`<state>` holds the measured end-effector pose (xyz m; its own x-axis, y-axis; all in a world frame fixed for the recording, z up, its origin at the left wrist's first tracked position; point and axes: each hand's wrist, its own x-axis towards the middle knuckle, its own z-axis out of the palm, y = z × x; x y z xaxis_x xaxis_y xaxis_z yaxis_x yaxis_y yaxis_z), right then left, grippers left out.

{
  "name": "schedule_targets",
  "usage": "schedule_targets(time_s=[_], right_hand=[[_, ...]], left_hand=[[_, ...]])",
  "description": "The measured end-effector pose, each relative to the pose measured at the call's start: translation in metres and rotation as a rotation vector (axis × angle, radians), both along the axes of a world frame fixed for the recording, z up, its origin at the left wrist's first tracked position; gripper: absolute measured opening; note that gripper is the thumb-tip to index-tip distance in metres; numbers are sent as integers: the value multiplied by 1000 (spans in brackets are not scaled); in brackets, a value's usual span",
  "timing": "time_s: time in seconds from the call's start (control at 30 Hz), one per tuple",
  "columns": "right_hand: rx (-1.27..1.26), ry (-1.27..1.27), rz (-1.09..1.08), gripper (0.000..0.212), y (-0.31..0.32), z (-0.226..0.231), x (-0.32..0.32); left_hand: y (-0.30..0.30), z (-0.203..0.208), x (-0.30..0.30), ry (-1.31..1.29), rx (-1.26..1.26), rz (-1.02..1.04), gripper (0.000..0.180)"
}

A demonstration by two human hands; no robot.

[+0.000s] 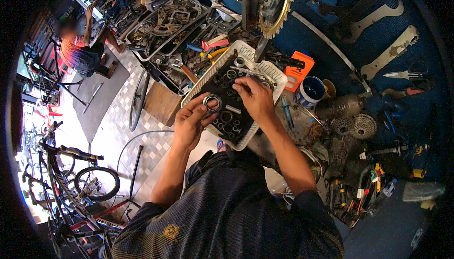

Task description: The person assembles small bicycle parts by hand, picking bearings and rings from a white basket and fitting them into a circular housing. They use a grease syringe to apply lubricant and a wrench to tighten components on the workbench.

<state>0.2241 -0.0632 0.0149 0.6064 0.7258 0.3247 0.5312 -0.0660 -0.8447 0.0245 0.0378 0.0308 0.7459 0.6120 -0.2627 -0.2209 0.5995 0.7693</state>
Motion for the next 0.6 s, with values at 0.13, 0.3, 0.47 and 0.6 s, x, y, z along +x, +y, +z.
schedule_targets(time_s=[0.13, 0.3, 0.47, 0.6], right_hand=[[175, -445, 88, 17, -18, 32, -25], [162, -787, 261, 20, -25, 36, -31], [90, -739, 323, 18, -27, 35, -34], [69, -693, 301, 18, -23, 37, -34]], left_hand=[[-1, -1, 6, -7, 7, -11, 40], [-1, 2, 7, -51, -23, -15, 40], [-1, -1, 5, -72, 7, -22, 40], [3, -5, 3, -84, 42, -46, 42]])
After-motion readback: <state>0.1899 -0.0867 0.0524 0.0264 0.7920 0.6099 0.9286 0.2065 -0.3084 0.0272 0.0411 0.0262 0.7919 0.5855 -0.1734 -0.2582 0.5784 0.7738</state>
